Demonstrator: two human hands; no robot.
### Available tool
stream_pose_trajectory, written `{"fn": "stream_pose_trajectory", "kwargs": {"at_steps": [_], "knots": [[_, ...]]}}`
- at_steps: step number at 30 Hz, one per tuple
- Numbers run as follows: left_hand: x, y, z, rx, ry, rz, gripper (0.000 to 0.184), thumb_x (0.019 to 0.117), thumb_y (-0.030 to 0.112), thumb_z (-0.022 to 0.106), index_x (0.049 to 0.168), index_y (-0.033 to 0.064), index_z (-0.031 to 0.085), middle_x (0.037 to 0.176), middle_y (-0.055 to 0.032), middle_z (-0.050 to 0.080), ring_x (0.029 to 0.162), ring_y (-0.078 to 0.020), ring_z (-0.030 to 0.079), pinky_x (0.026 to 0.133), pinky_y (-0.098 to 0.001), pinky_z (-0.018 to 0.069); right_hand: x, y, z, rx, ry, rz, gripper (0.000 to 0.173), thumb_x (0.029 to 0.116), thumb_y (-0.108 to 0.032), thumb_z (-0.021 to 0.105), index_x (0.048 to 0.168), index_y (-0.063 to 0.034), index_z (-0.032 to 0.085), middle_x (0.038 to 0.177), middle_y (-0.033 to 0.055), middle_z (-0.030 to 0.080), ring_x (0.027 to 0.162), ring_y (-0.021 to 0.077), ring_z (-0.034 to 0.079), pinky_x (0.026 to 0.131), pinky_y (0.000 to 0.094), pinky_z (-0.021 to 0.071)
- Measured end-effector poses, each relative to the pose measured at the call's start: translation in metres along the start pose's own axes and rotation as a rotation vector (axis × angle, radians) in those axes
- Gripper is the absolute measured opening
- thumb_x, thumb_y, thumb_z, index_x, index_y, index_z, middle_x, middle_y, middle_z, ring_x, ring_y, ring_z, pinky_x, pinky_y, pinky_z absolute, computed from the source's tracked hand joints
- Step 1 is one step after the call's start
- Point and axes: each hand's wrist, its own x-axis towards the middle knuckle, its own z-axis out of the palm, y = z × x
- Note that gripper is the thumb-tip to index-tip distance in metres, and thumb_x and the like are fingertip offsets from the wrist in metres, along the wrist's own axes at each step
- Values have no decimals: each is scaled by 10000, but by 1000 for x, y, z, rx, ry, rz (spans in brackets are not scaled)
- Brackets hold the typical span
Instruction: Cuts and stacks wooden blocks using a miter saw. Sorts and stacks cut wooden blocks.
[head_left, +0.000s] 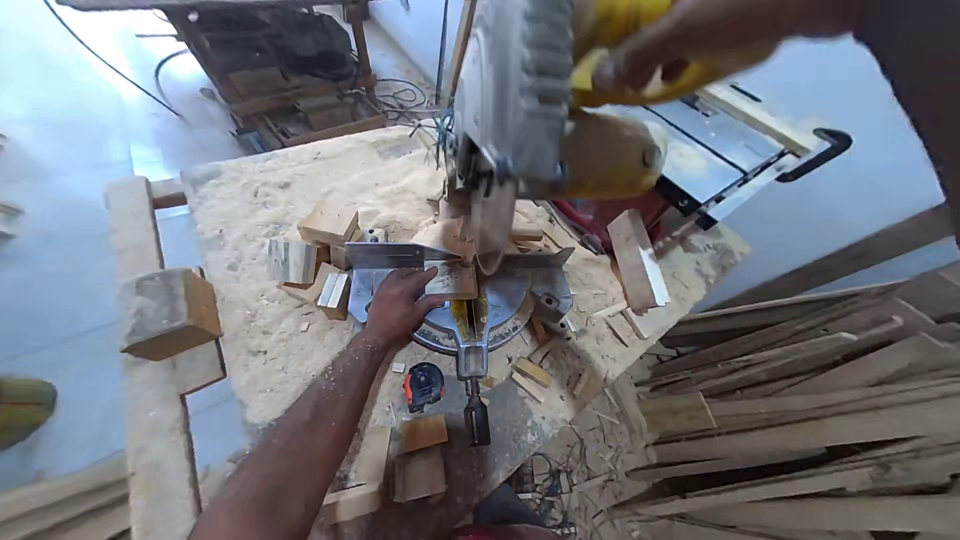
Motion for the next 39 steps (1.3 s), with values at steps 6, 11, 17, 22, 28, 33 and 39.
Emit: {"fn": "stream_pose_trajectory", "kwargs": {"at_steps": [6,11,17,22,28,33,39], "knots": [[2,0,0,-33,-1,-28,574,903,567,717,1400,288,646,1340,-66,672,1307,-277,578,1094,-513,468,-62,-17,61,-442,40,-19,220,855,-352,762,854,-175,631,669,63,577,632,294,602,513,546,436],[1,-4,1,-13,28,55,580,935,582,662,1398,233,648,1327,-66,682,1291,-276,590,1101,-499,464,-84,-7,97,-482,177,-61,216,856,-362,710,872,-158,643,665,86,605,610,334,628,486,570,443],[-1,-8,1,36,24,79,561,951,547,654,1404,217,642,1354,-72,672,1314,-308,572,1123,-530,425,-93,2,118,-485,276,-152,237,836,-354,680,834,-126,618,634,82,585,543,316,606,437,530,413],[-1,-9,0,49,6,35,560,945,611,620,1415,306,631,1368,-21,672,1329,-296,561,1144,-538,393,-103,1,134,-478,311,-148,254,849,-356,644,889,-105,653,692,105,625,567,341,626,445,547,432],[-2,-8,-2,48,-30,-7,553,950,613,612,1443,363,596,1440,18,624,1383,-282,512,1177,-527,350,-117,2,161,-475,393,-144,360,862,-401,613,963,-62,681,762,161,662,627,391,654,473,575,451],[-2,-7,0,14,-23,-32,537,943,601,632,1432,383,601,1442,-13,621,1398,-310,495,1173,-558,352,-130,6,194,-490,502,-210,331,883,-352,611,888,-25,664,753,156,650,639,370,655,480,531,467],[1,-8,-1,31,-30,-21,531,960,581,619,1450,382,585,1473,29,598,1412,-272,487,1194,-519,332,-134,10,221,-491,582,-199,302,885,-335,605,885,-42,677,773,145,672,664,347,670,511,517,487]]}}
